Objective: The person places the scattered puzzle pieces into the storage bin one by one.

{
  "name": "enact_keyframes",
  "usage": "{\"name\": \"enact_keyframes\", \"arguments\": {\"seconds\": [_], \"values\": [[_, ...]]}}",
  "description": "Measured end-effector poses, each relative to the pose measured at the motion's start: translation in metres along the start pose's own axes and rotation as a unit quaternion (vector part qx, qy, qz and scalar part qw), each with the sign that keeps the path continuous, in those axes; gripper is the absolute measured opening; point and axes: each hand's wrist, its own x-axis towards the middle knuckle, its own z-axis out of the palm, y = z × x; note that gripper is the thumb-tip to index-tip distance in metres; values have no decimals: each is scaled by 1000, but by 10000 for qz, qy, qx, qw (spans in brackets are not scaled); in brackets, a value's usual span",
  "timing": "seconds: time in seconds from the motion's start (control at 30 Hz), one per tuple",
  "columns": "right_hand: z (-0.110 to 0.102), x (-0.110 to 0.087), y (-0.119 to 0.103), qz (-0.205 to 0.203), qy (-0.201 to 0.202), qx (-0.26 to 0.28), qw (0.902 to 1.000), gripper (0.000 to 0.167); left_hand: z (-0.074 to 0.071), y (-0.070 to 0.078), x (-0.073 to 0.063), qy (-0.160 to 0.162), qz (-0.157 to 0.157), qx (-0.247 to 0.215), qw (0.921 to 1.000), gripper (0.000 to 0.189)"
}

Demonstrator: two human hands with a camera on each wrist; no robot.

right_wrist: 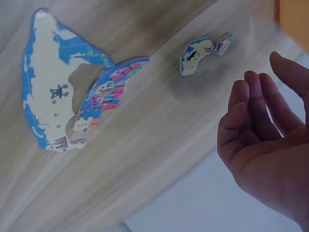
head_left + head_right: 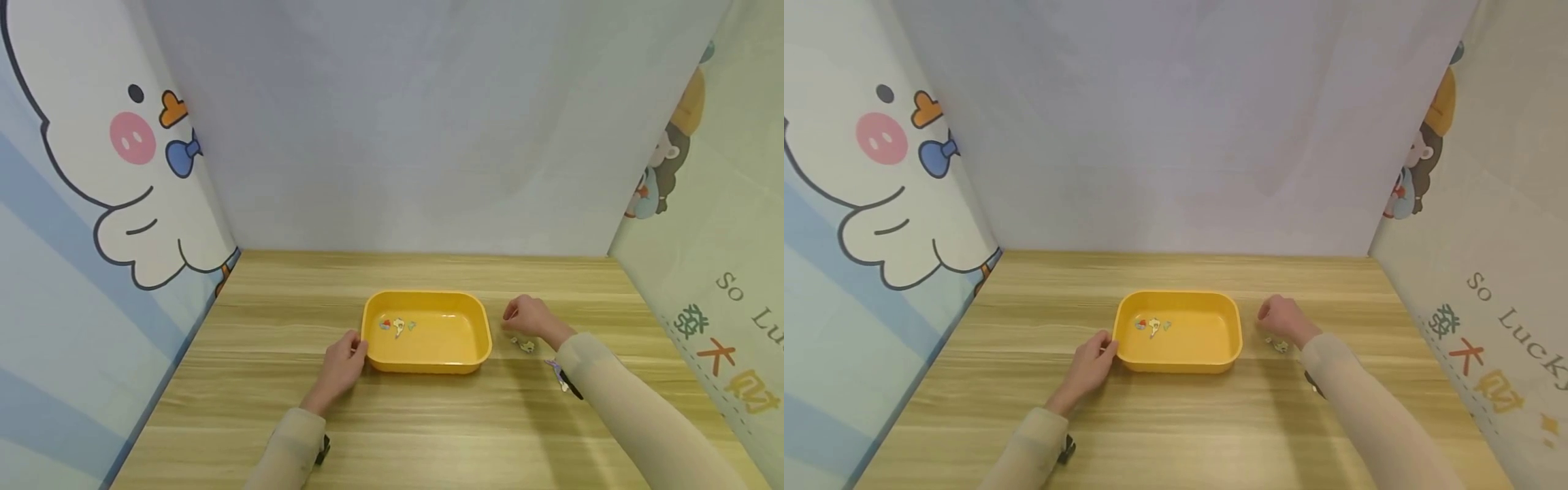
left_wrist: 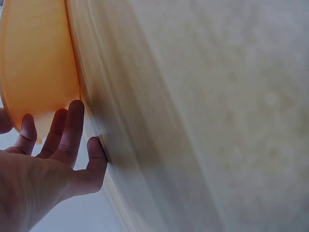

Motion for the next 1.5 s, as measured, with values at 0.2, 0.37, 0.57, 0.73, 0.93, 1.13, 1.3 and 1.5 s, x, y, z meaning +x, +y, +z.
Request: {"name": "enact_keyframes", "arguments": {"seconds": [0.2,0.37,0.57,0.73,0.93,1.13,1.3,1.5], "values": [[3,-3,4,399,-421,60,9983,20,0,-1,0,19,38,59,10000,11],[7,-3,11,620,-493,30,9969,14,0,-1,0,43,39,49,10000,11],[11,-5,19,714,-386,-31,9967,18,1,-2,-1,47,39,72,10000,11],[14,-4,22,694,-442,100,9966,29,1,-2,0,33,19,58,10000,12],[13,-4,22,697,-481,180,9962,28,0,-1,0,-7,8,41,10000,12],[15,-3,24,685,-462,171,9964,30,1,1,0,-12,33,15,10000,13],[17,-1,26,714,-426,122,9965,25,2,0,1,30,72,46,10000,13],[18,1,25,732,-392,185,9964,17,3,-3,1,66,131,54,9999,13]]}}
